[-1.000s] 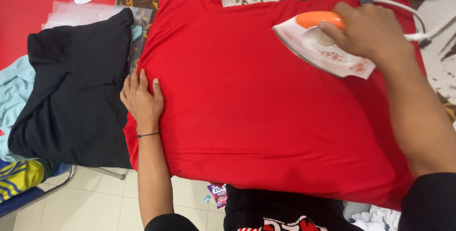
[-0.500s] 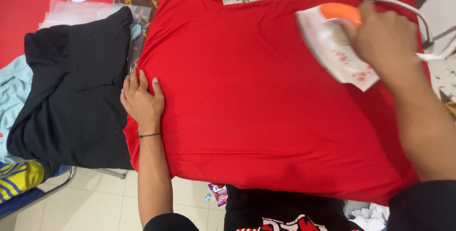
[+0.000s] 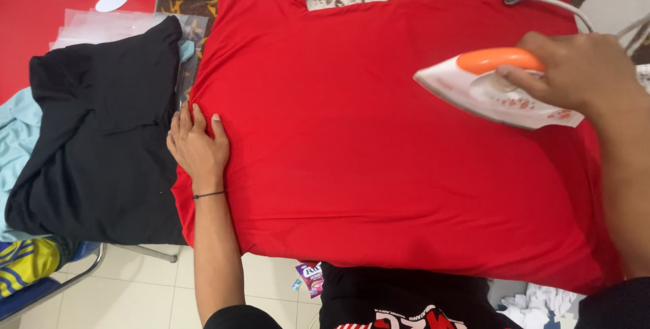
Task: Ironing a red t-shirt on a flat surface to remove wrinkles and then folding it.
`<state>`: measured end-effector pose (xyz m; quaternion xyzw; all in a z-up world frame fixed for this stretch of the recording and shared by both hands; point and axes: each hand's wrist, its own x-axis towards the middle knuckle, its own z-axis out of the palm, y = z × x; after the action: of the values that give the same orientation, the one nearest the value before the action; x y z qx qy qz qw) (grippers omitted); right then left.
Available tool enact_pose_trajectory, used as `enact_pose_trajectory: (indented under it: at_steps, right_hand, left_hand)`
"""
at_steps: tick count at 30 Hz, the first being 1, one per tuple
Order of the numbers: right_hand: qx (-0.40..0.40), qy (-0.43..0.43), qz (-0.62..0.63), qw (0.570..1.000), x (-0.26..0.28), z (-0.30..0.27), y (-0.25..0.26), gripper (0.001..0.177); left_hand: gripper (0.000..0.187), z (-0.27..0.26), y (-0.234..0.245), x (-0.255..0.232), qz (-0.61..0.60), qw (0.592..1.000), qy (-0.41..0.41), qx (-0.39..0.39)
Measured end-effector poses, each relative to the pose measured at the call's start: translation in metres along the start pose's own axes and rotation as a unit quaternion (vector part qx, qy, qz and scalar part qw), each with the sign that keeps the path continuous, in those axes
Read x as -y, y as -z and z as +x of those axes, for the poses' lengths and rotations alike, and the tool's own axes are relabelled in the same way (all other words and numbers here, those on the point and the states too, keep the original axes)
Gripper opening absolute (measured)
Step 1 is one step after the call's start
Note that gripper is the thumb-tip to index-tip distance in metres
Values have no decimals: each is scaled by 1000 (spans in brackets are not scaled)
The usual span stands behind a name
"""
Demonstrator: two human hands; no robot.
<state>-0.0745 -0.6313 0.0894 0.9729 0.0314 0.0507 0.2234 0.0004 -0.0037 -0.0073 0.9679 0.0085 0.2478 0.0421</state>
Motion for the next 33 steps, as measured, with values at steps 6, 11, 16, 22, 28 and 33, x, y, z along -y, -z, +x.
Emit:
enact_pose_trajectory:
  at_steps: [6,11,16,22,28,33]
  right_hand:
    - [8,58,72,996,43,33,30,55]
    - [46,17,95,994,93,67,71,64]
    - [15,-5,144,989,135,106,88,69]
    - [-15,138,162,977,167,158,93,69]
    - [-67,109,177,976,210,176,98,68]
    - [-25,93,200,975,208,149,119,65]
  left_hand:
    - [49,0,-6,5,8,1000,-6,-27]
    - [48,0,-7,6,4,1000,-3,-27]
    - [48,0,-9,7,-6,1000,6,-19]
    - [47,1,-2,3,-20,1000,13,3]
    - [48,1,-5,4,-15,1000,10,-3]
    - [47,1,0,4,-21,1000,12,1]
